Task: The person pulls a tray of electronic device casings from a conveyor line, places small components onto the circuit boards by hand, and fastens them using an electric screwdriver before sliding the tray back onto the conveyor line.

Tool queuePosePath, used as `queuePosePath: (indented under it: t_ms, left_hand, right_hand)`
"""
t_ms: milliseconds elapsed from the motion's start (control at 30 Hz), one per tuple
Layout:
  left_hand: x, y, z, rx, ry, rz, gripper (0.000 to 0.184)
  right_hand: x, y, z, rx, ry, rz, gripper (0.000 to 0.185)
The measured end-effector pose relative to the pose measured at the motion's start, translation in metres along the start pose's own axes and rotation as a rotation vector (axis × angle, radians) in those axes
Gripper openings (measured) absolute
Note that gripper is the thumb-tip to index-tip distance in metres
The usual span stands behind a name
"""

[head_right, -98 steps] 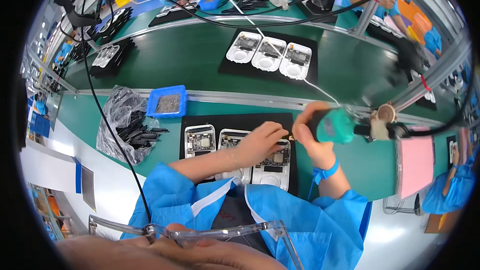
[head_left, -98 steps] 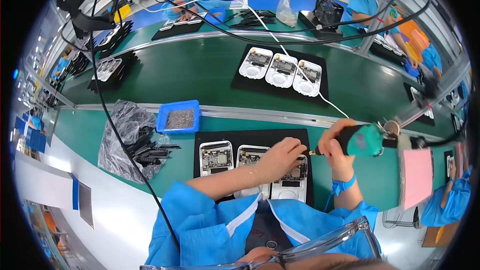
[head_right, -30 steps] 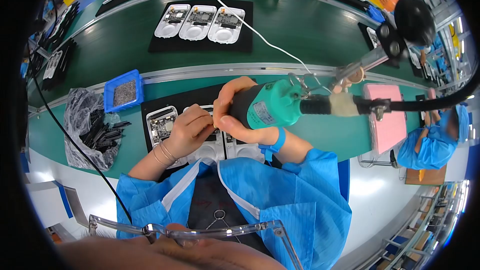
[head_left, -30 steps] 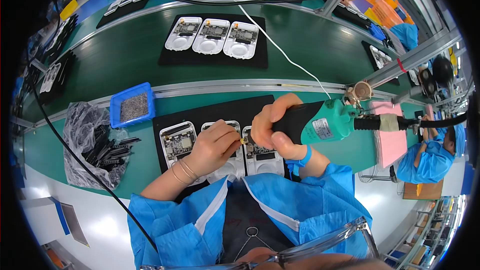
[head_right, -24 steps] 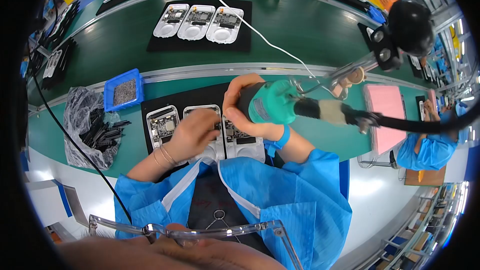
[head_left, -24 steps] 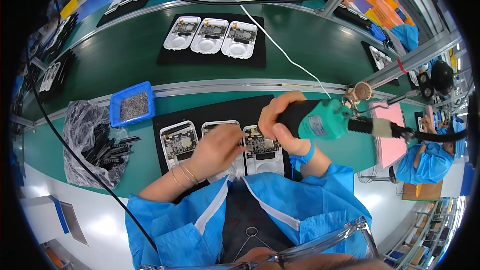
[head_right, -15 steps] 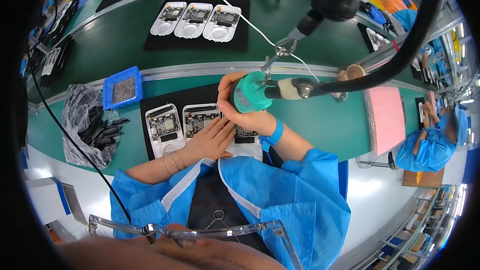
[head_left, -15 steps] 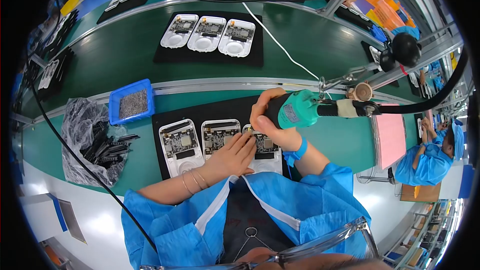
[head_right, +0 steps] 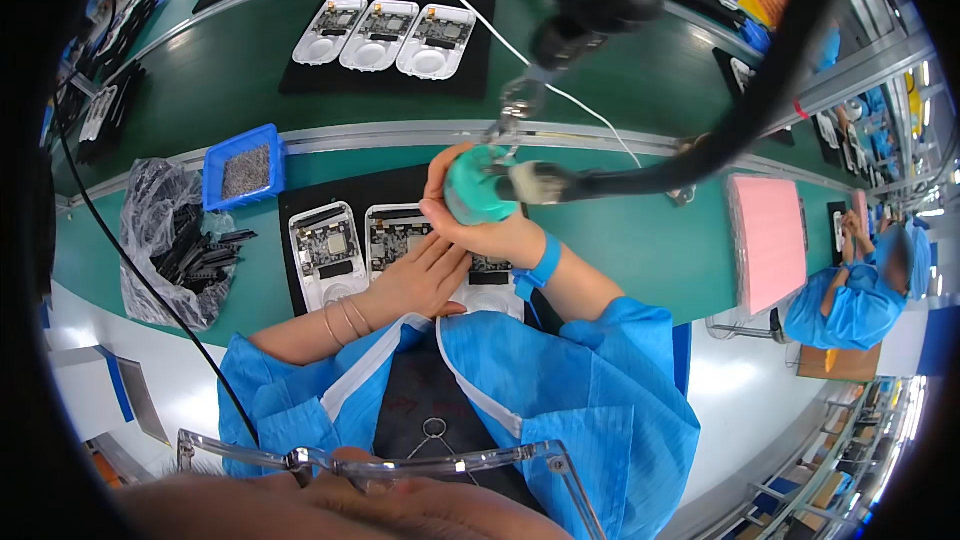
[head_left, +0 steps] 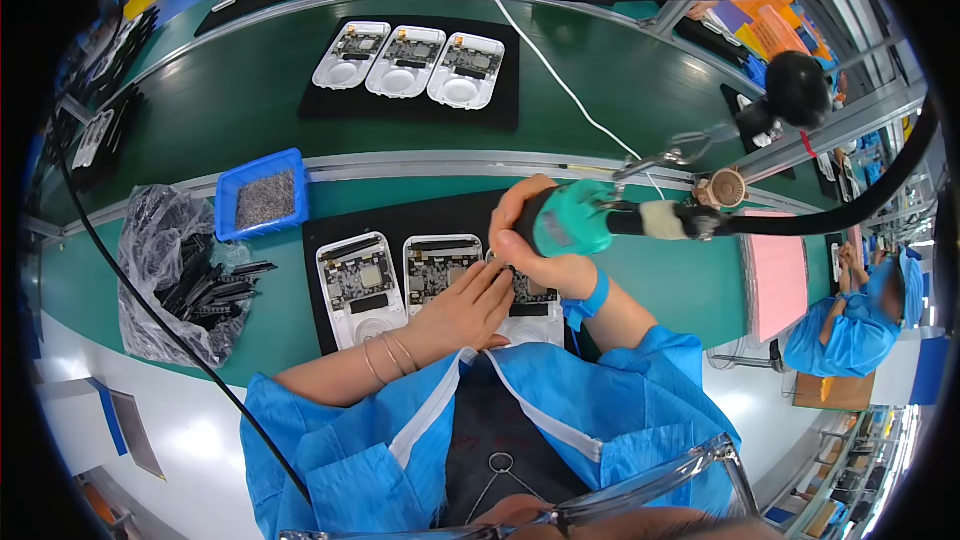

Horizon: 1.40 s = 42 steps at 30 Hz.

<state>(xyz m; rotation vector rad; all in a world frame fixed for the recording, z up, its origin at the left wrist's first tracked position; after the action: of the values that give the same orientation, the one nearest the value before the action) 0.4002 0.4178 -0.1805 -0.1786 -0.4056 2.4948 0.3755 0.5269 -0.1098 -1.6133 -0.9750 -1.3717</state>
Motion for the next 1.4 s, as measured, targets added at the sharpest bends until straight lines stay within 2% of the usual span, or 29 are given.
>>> queuePosePath:
  t_ms: [67, 133, 167, 267, 367, 467, 500, 600, 633, 667, 700, 733, 767, 800, 833, 900, 1000, 1100, 1400]
  left_hand:
    - [0.001, 0.001, -0.002, 0.011, 0.026, 0.009, 0.067]
    - [0.002, 0.002, -0.007, 0.027, 0.061, 0.021, 0.067]
    - [0.002, 0.002, -0.007, 0.021, 0.059, 0.022, 0.067]
    - [0.002, 0.002, -0.004, 0.022, 0.070, 0.034, 0.067]
    - [0.000, -0.003, -0.006, 0.040, 0.103, 0.051, 0.068]
    - [-0.002, -0.008, -0.003, 0.045, 0.119, 0.066, 0.067]
    - [-0.002, -0.012, -0.002, 0.049, 0.123, 0.067, 0.066]
    - [0.005, -0.009, 0.013, 0.000, 0.131, 0.059, 0.060]
    - [0.008, -0.009, 0.030, -0.026, 0.134, 0.053, 0.058]
    - [0.023, 0.001, 0.058, -0.118, 0.133, 0.073, 0.043]
    - [0.056, 0.011, 0.063, 0.075, 0.152, 0.272, 0.030]
    - [0.095, 0.039, 0.070, -0.066, 0.156, 0.505, 0.033]
    - [0.107, 0.066, 0.110, -0.300, -0.161, 0.482, 0.016]
    - [0.141, 0.098, 0.120, -0.259, -0.263, 0.687, 0.009]
    - [0.168, 0.136, 0.126, -0.340, -0.172, 0.833, 0.007]
    - [0.206, 0.188, 0.121, -0.178, -0.254, 0.988, 0.008]
    - [0.225, 0.206, 0.095, 0.115, -0.161, 0.983, 0.010]
    - [0.225, 0.195, 0.091, 0.155, -0.147, 0.988, 0.012]
    - [0.204, 0.170, 0.114, -0.100, -0.388, 0.921, 0.019]
  right_hand:
    - [0.004, -0.004, -0.009, 0.036, 0.204, -0.002, 0.023]
    - [-0.006, -0.007, -0.014, 0.022, 0.277, 0.003, 0.023]
    - [-0.013, -0.008, -0.009, -0.022, 0.178, 0.003, 0.023]
    - [-0.015, -0.013, -0.012, -0.003, 0.149, -0.073, 0.024]
    - [-0.010, -0.010, -0.010, -0.008, 0.239, -0.025, 0.026]
    - [0.000, -0.014, -0.007, -0.023, 0.157, -0.048, 0.027]
    - [0.016, -0.015, -0.007, 0.022, 0.227, 0.011, 0.030]
    - [0.040, -0.014, 0.007, -0.032, 0.175, 0.139, 0.043]
    - [0.049, -0.014, 0.004, 0.040, 0.037, 0.134, 0.035]
    - [0.058, -0.014, 0.000, 0.111, -0.101, 0.124, 0.028]
    - [0.066, -0.012, 0.004, 0.128, -0.130, 0.132, 0.029]
    - [0.074, -0.010, 0.008, 0.146, -0.160, 0.140, 0.029]
    - [0.078, -0.010, 0.013, 0.084, -0.110, 0.127, 0.029]
    - [0.080, -0.011, 0.020, 0.023, -0.059, 0.116, 0.028]
    - [0.079, -0.011, 0.025, 0.011, -0.018, 0.112, 0.028]
    - [0.077, -0.011, 0.034, -0.017, 0.073, 0.117, 0.028]
    - [0.068, -0.014, 0.034, -0.005, 0.021, 0.106, 0.029]
    - [0.064, -0.015, 0.041, -0.012, 0.022, 0.106, 0.029]
    - [0.055, -0.014, 0.035, 0.036, 0.009, 0.089, 0.031]
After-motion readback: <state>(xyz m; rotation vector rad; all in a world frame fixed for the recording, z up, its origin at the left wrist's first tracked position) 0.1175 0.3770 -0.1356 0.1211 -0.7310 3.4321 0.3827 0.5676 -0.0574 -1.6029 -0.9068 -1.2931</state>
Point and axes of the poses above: each hand's wrist, its own y-axis away from the middle knuckle, its own z-axis out of the back of the hand, x = y × z, the point moved 9 cm from there along -y, towards the middle knuckle, and after that the axes turned 13 degrees about -z, right-handed, at the moved point
